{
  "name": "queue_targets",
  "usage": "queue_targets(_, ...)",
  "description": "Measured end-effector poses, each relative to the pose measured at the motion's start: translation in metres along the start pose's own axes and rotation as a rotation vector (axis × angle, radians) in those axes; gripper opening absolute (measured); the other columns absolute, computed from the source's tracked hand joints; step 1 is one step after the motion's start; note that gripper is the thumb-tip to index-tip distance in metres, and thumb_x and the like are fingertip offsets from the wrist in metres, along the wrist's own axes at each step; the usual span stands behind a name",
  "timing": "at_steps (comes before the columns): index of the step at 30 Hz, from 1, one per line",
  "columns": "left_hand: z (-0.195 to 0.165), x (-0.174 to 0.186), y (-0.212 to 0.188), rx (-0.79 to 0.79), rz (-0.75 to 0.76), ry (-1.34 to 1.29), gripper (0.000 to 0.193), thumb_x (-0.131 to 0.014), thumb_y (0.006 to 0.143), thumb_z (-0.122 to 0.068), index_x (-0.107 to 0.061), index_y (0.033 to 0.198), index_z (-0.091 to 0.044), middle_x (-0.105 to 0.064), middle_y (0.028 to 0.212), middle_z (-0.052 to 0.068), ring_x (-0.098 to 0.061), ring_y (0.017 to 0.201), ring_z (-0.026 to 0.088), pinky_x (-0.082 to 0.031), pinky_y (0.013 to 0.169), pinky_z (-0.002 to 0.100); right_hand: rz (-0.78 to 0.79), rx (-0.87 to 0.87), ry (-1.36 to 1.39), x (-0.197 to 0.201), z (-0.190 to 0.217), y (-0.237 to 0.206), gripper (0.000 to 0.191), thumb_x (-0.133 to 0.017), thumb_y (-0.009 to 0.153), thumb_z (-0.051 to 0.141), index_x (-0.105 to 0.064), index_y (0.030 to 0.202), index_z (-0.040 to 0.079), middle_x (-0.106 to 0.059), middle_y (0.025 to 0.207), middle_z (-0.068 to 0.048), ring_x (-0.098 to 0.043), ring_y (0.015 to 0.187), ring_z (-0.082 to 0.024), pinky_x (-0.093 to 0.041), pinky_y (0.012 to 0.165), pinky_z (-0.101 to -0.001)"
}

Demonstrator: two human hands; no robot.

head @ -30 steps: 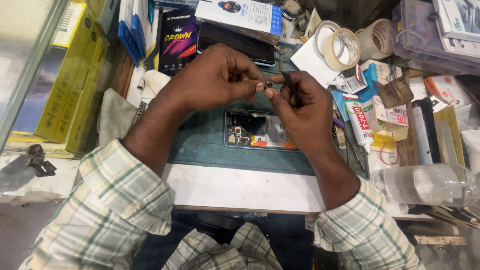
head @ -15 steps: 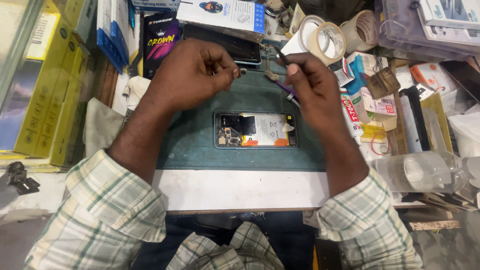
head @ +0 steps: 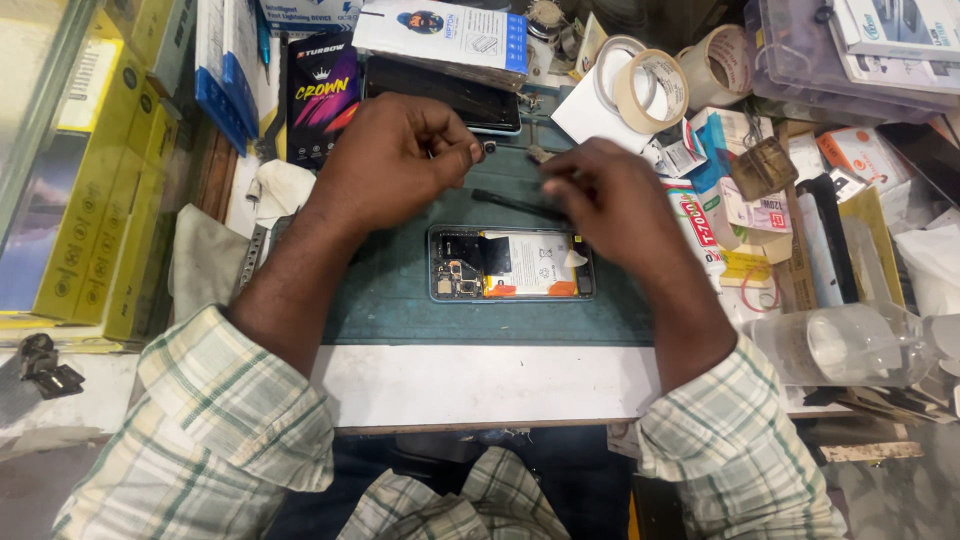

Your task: The person uses a screwdriver and tweezers to remove a small component from a disassembled smartphone, cleans it with a toothbrush, and places it back into the phone. The person then uses a purple plastic tool to adjust internal parts and continues working on the device.

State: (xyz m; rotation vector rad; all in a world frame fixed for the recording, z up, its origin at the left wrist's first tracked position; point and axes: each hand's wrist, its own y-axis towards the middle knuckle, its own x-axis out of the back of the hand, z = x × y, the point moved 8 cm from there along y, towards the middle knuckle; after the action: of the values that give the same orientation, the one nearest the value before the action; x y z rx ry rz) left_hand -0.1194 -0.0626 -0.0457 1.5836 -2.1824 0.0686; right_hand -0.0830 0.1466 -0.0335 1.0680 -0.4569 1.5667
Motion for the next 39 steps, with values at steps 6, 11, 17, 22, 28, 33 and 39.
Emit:
queue_targets(6, 0.001, 0.003, -0.001, -0.024, -0.051, 0.059, 0.009, -0.076, 0.087, -0.014, -0.078, 0.087, -0.005, -0.074, 0.072, 0.002, -0.068, 0.066, 0.007, -0.056, 0.062, 0.027, 0.033, -0.252, -0.244, 0.004, -0.033, 0.001, 0.024, -0.084, 0.083, 0.028, -0.080, 0.102, 0.013, -0.073, 0.092, -0.010, -0.071, 0.080, -0.027, -0.053, 0.070, -0.0409)
queue_targets(11, 0.003, 0.005, -0.002, -0.014, -0.075, 0.084, 0.012, -0.077, 0.087, -0.016, -0.077, 0.084, -0.005, -0.073, 0.070, 0.003, -0.067, 0.064, 0.008, -0.054, 0.061, 0.027, 0.004, -0.270, -0.271, 0.003, -0.040, 0.002, 0.018, -0.085, 0.082, 0.026, -0.080, 0.091, 0.011, -0.073, 0.088, -0.011, -0.071, 0.080, -0.027, -0.053, 0.072, -0.0418)
queue_targets(17, 0.004, -0.001, -0.001, -0.037, -0.042, -0.021, 0.013, -0.075, 0.088, -0.015, -0.076, 0.082, -0.003, -0.076, 0.074, 0.002, -0.068, 0.067, 0.005, -0.055, 0.062, 0.025, -0.241, 0.022, -0.031, 0.021, -0.011, 0.000, 0.014, -0.078, 0.096, 0.013, -0.068, 0.100, 0.004, -0.074, 0.092, -0.008, -0.074, 0.081, -0.018, -0.055, 0.066, -0.0305)
queue_targets(22, 0.012, -0.008, 0.001, 0.124, 0.025, -0.202, 0.012, -0.076, 0.090, -0.018, -0.079, 0.087, -0.006, -0.074, 0.069, 0.004, -0.061, 0.059, 0.006, -0.045, 0.056, 0.023, -0.338, 0.190, 0.107, 0.029, 0.017, -0.013, 0.018, -0.083, 0.099, 0.006, -0.066, 0.103, 0.001, -0.067, 0.089, -0.008, -0.065, 0.072, -0.013, -0.048, 0.062, -0.0250)
queue_targets(28, 0.012, -0.006, 0.001, 0.155, 0.035, -0.234, 0.012, -0.075, 0.089, -0.017, -0.078, 0.084, -0.007, -0.074, 0.068, 0.003, -0.063, 0.060, 0.005, -0.045, 0.056, 0.022, -0.326, 0.409, 0.147, 0.026, 0.045, -0.018, 0.018, -0.083, 0.098, 0.000, -0.067, 0.106, 0.001, -0.068, 0.101, -0.008, -0.067, 0.084, -0.012, -0.053, 0.071, -0.0232)
queue_targets(33, 0.009, -0.007, 0.003, 0.052, 0.041, -0.258, 0.015, -0.074, 0.091, -0.014, -0.075, 0.078, -0.005, -0.074, 0.070, 0.004, -0.067, 0.064, 0.006, -0.052, 0.062, 0.023, -0.341, 0.325, 0.091, 0.028, 0.040, -0.015, 0.015, -0.083, 0.098, -0.001, -0.070, 0.104, 0.002, -0.069, 0.097, -0.007, -0.069, 0.084, -0.011, -0.053, 0.071, -0.0233)
queue_targets(39, 0.008, -0.006, 0.006, 0.011, 0.027, -0.246, 0.018, -0.074, 0.092, -0.014, -0.074, 0.076, -0.005, -0.075, 0.070, 0.004, -0.070, 0.068, 0.006, -0.057, 0.067, 0.024, -0.307, 0.370, 0.122, 0.024, 0.041, -0.016, 0.017, -0.085, 0.095, 0.001, -0.070, 0.104, 0.003, -0.070, 0.099, -0.007, -0.068, 0.086, -0.011, -0.053, 0.073, -0.0240)
